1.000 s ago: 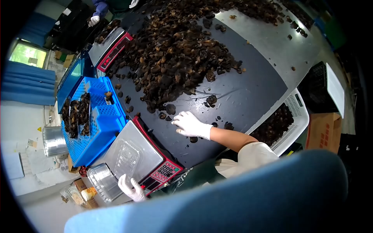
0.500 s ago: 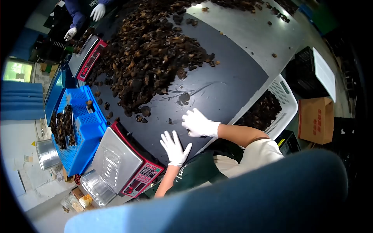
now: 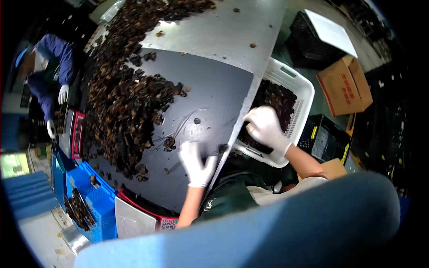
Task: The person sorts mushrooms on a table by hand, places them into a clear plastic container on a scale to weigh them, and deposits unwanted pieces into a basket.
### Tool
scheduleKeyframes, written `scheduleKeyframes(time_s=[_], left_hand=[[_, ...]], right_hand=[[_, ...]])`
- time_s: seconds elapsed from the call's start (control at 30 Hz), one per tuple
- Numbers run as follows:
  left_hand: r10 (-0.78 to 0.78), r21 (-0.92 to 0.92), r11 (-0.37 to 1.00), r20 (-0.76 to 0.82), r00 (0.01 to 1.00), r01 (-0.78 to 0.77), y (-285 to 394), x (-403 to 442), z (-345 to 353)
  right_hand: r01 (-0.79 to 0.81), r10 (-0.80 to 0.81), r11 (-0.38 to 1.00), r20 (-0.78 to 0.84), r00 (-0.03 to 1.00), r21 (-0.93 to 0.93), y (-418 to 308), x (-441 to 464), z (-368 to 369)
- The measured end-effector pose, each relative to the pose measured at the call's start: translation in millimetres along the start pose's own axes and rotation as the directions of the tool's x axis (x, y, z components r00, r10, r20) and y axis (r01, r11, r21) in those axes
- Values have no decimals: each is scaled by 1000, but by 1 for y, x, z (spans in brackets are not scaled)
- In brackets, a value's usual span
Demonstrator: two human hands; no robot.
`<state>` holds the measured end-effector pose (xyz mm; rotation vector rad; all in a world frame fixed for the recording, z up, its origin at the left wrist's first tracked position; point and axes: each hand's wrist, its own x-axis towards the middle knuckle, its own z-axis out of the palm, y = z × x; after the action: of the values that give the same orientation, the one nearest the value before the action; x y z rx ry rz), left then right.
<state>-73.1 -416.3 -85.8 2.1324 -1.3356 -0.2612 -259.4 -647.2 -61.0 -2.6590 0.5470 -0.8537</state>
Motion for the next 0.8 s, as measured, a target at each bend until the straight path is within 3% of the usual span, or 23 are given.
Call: scheduleKeyframes(time_s=[0.03, 0.07, 0.1, 0.13, 0.17, 0.23, 0.3, 0.33, 0.37, 0.4, 0.43, 0.47, 0.53, 0.57, 0.63, 0.7, 0.8], left_hand=[[73, 118, 992, -236, 969, -46, -40, -13, 0], [-45, 191, 977, -260, 964, 97, -78, -24, -7], [-157, 258, 936, -296, 942, 238, -109, -32, -13], [-246, 275, 908, -265, 932, 318, -135, -38, -16], [-335, 296, 869, -239, 912, 397, -150, -39, -18], [-275, 450, 838, -143, 951, 310, -150, -23, -13], [-77, 364, 924, -132, 988, 120, -143, 2, 9], [-1, 328, 944, -124, 992, 42, -122, 20, 18], [69, 219, 974, -49, 996, -57, -99, 41, 24], [160, 110, 984, -246, 956, -137, -73, 56, 47], [80, -101, 991, -58, 995, -86, -27, 81, 43], [111, -138, 987, 214, 970, -83, -7, 93, 47], [159, -447, 893, 210, 965, -51, 6, 75, 97], [267, -468, 873, 219, 938, -140, 21, 70, 93], [424, -278, 881, 106, 900, -382, 37, 66, 65], [235, -93, 969, 39, 971, -231, 18, 50, 38], [36, 345, 938, -67, 997, -11, -56, 3, 4]], right_hand=[[-223, 165, 972, 455, 875, 77, -30, 4, -4], [-17, -55, 975, 310, 949, 223, -49, -16, 21], [-182, 11, 736, 257, 966, 652, -74, -49, 62], [87, -301, 776, 246, 921, 625, -99, -56, 81], [154, -524, 678, 326, 786, 718, -122, -73, 116], [457, -679, 659, 212, 703, 598, -170, -96, 164], [339, -549, 808, 411, 728, 482, -183, -96, 178], [344, -523, 828, 387, 759, 443, -174, -81, 170], [305, -460, 880, 497, 736, 363, -165, -70, 163], [236, -367, 928, 590, 719, 289, -152, -64, 156], [171, -268, 963, 673, 689, 209, -138, -60, 146], [128, -143, 989, 698, 702, 74, -122, -52, 123], [-47, 106, 993, 664, 740, -107, -86, -40, 82], [-213, 236, 971, 569, 788, -108, -66, -46, 71], [-394, 431, 902, 348, 833, -176, -33, -65, 58], [-434, 510, 809, 105, 854, -397, -11, -92, 51], [-495, 537, 825, 106, 837, -273, -1, -121, 35]])
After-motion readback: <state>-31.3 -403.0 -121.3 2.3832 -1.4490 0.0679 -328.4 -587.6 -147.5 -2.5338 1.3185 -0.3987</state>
